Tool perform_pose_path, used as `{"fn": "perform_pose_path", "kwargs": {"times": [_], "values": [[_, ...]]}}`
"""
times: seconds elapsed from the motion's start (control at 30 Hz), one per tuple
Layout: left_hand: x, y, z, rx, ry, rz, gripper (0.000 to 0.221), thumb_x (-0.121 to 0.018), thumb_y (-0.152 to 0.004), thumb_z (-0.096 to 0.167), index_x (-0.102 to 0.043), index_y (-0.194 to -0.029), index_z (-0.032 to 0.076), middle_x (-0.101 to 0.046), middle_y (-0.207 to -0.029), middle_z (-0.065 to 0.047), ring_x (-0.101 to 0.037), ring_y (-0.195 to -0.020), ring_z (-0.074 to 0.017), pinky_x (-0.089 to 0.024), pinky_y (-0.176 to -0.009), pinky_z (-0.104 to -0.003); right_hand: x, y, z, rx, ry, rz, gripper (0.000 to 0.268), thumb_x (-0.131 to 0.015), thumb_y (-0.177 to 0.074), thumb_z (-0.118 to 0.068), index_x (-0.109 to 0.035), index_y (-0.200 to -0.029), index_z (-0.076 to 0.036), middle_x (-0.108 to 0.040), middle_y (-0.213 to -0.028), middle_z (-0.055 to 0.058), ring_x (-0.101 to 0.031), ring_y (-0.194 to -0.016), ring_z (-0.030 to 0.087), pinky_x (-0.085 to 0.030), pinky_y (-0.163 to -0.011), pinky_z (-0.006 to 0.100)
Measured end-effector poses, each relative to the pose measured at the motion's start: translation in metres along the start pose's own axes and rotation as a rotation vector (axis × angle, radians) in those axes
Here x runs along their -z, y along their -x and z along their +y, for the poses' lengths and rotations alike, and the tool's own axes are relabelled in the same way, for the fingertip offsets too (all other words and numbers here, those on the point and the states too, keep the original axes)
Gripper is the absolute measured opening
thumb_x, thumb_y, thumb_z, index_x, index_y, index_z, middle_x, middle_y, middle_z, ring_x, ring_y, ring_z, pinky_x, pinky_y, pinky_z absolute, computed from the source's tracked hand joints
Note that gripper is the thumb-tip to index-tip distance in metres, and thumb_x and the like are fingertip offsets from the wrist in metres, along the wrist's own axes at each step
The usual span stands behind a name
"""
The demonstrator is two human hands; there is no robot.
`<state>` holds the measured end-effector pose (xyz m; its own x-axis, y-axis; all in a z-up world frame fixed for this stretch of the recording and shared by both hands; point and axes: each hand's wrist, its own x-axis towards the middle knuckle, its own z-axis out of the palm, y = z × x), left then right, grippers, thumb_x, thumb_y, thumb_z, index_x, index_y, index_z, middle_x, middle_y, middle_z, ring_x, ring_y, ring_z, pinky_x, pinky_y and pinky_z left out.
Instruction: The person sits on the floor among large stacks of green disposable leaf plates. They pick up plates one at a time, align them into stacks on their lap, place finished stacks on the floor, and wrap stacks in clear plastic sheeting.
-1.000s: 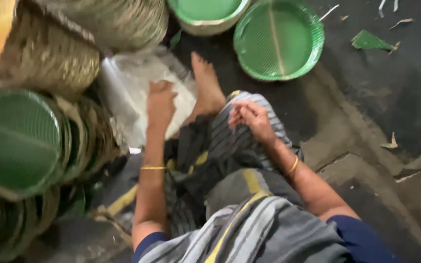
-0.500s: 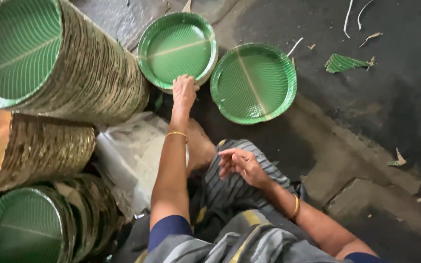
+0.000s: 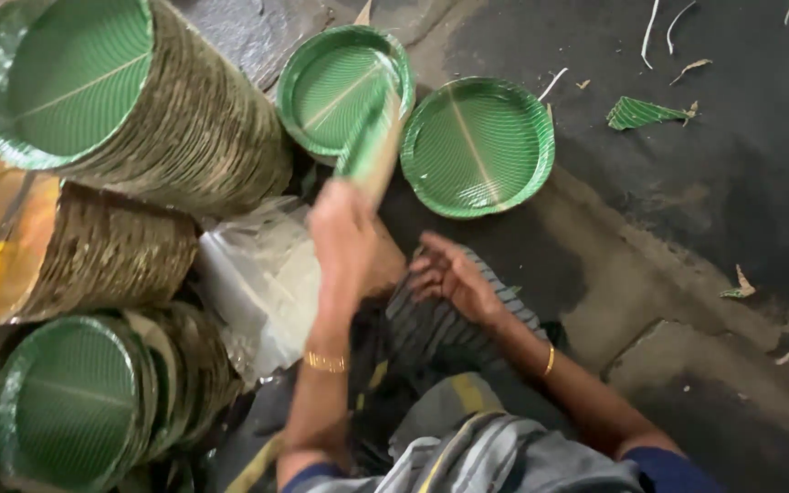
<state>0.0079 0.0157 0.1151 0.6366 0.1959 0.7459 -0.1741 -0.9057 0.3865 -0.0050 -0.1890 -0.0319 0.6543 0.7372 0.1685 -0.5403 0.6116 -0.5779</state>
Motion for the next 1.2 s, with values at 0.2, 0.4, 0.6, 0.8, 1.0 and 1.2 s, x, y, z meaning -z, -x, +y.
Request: {"fn": "perform_pose_path", "kwargs": {"times": [0.2, 0.4, 0.6, 0.8, 1.0, 1.2], "values": [[0.069, 0.120, 0.079, 0.231, 0.349, -0.421, 0.013, -0.070, -0.086, 0.003, -0.060, -0.078, -0.001, -0.060, -0.077, -0.021, -0.061, -0.071, -0.0388, -0.049, -0.062, -0.043, -0.074, 0.010, -0.032, 0.199, 0.248, -0.002, 0.096, -0.056, -0.097, -0.061, -0.013, -0.168, -0.013, -0.044, -0.154, 0.013, -0.054, -0.136, 0.028, -0.052, -0.106, 0.048], [0.072, 0.158, 0.085, 0.499, 0.567, -0.267, 0.028, -0.077, -0.087, 0.003, -0.056, -0.070, -0.001, -0.053, -0.061, -0.011, -0.048, -0.059, -0.0119, -0.043, -0.053, -0.034, -0.146, 0.017, -0.060, 0.186, 0.908, 0.060, 0.085, -0.071, -0.091, -0.024, -0.028, -0.162, -0.006, -0.041, -0.160, 0.012, -0.050, -0.136, 0.022, -0.046, -0.108, 0.036], [0.092, 0.163, 0.068, 0.683, 1.058, -0.287, 0.014, -0.079, -0.074, 0.000, -0.070, -0.084, -0.001, -0.068, -0.075, 0.001, -0.060, -0.067, -0.0059, -0.048, -0.060, -0.028, -0.116, 0.029, -0.067, 0.118, 0.947, 0.077, 0.078, -0.068, -0.085, -0.012, -0.039, -0.157, -0.003, -0.055, -0.151, 0.016, -0.055, -0.132, 0.021, -0.043, -0.108, 0.032], [0.167, 0.152, 0.062, 0.270, 0.637, -0.475, 0.027, -0.085, -0.078, 0.003, -0.059, -0.076, -0.004, -0.057, -0.070, -0.009, -0.057, -0.069, -0.0201, -0.047, -0.061, -0.034, -0.022, 0.064, -0.123, 1.021, 2.031, 0.147, 0.025, -0.059, -0.072, -0.002, -0.037, -0.081, -0.009, -0.055, -0.133, 0.042, -0.066, -0.101, 0.047, -0.051, -0.073, 0.044], [0.187, 0.194, 0.014, 0.019, 0.130, -0.468, 0.038, -0.070, -0.068, 0.004, -0.075, -0.106, 0.003, -0.061, -0.128, -0.030, -0.052, -0.119, -0.0498, -0.035, -0.109, -0.059, 0.198, 0.120, -0.191, 0.565, 1.615, 0.110, 0.046, -0.057, -0.074, 0.001, -0.035, -0.114, -0.010, -0.054, -0.141, 0.032, -0.063, -0.108, 0.039, -0.051, -0.080, 0.040], [0.250, 0.202, -0.101, 0.360, -0.389, -0.181, 0.038, -0.057, -0.078, -0.003, -0.065, -0.114, -0.003, -0.064, -0.112, -0.026, -0.059, -0.110, -0.0472, -0.047, -0.094, -0.052, 0.080, 0.094, -0.155, 0.206, 1.237, 0.252, 0.075, -0.054, -0.077, 0.003, -0.032, -0.147, -0.011, -0.053, -0.150, 0.022, -0.060, -0.115, 0.031, -0.050, -0.087, 0.036]]}}
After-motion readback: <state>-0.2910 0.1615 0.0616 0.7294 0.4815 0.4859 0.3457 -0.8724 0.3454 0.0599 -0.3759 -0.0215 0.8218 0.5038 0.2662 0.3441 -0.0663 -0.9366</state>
